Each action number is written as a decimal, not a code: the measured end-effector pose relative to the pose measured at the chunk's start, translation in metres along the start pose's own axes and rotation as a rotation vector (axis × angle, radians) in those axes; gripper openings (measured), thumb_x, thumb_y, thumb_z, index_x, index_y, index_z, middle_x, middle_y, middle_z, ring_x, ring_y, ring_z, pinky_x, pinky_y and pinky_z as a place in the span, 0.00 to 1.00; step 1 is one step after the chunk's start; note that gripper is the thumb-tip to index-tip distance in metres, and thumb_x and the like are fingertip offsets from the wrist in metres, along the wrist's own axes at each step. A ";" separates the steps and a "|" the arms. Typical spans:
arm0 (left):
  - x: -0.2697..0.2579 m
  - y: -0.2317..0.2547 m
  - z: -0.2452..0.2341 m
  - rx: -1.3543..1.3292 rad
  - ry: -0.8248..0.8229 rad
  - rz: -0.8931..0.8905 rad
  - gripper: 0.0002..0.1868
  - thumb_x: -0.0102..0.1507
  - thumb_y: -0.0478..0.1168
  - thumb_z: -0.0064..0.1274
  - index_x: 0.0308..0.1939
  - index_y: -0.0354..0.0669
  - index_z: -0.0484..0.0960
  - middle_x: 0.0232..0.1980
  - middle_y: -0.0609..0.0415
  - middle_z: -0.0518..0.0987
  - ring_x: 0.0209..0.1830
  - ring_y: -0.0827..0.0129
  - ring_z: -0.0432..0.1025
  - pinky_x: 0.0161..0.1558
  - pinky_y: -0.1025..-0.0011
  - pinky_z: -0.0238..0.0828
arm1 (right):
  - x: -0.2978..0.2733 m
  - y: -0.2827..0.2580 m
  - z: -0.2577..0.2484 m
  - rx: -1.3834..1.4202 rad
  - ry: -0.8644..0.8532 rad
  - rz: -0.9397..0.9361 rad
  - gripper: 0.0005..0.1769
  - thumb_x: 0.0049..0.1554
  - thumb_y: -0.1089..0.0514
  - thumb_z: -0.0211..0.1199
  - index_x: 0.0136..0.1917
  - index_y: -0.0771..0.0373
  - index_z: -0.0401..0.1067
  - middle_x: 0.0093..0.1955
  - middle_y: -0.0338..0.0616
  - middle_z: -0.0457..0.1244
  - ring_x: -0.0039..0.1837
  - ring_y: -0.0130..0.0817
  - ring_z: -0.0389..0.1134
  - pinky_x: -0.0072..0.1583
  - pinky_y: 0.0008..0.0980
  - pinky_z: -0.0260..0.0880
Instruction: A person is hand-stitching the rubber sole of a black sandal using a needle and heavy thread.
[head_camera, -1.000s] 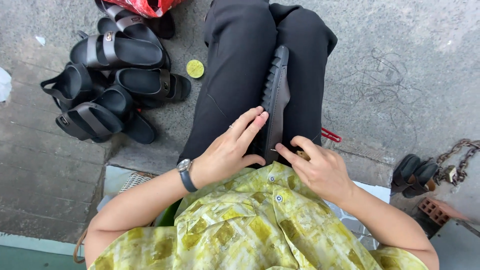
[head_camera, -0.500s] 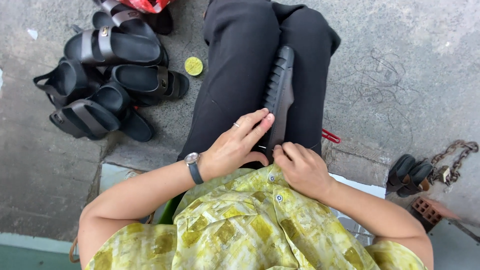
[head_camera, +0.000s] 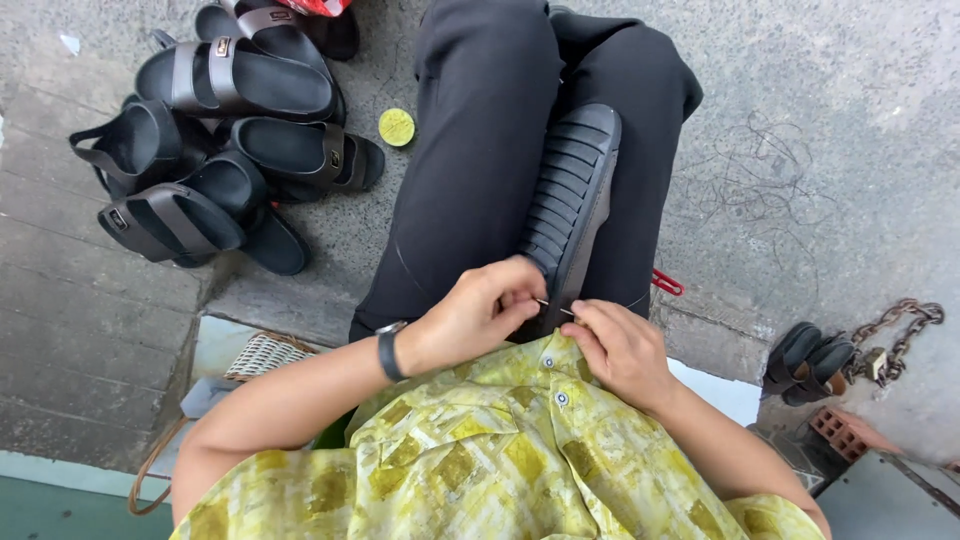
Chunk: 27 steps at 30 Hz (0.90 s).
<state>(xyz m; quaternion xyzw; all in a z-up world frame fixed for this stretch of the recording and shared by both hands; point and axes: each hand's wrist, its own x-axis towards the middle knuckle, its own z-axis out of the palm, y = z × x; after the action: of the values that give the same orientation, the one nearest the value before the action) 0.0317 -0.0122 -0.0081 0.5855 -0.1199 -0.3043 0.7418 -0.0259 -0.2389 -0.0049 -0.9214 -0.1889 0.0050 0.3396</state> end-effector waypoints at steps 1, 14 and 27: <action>0.000 -0.009 0.003 0.033 -0.005 -0.106 0.12 0.57 0.30 0.53 0.43 0.40 0.72 0.30 0.52 0.77 0.21 0.68 0.75 0.18 0.77 0.68 | 0.002 -0.001 -0.003 -0.045 0.015 -0.055 0.15 0.50 0.59 0.67 0.52 0.62 0.74 0.44 0.44 0.67 0.40 0.41 0.70 0.39 0.33 0.71; 0.000 0.015 0.000 0.811 0.298 0.224 0.11 0.57 0.30 0.50 0.41 0.46 0.78 0.37 0.58 0.73 0.38 0.63 0.73 0.38 0.71 0.74 | 0.013 0.005 -0.075 -0.506 -0.230 -0.392 0.20 0.54 0.68 0.49 0.59 0.63 0.70 0.48 0.45 0.63 0.43 0.40 0.66 0.39 0.29 0.66; 0.001 -0.007 0.000 0.857 0.055 0.411 0.33 0.50 0.38 0.65 0.55 0.24 0.69 0.53 0.36 0.69 0.53 0.45 0.69 0.52 0.58 0.71 | 0.018 -0.013 -0.045 -0.520 -0.328 -0.209 0.22 0.57 0.57 0.48 0.64 0.48 0.67 0.43 0.35 0.58 0.37 0.31 0.63 0.36 0.28 0.67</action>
<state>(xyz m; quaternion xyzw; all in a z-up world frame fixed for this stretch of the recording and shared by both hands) 0.0306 -0.0136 -0.0145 0.8107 -0.3284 -0.0586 0.4811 -0.0078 -0.2516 0.0405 -0.9397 -0.3299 0.0701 0.0566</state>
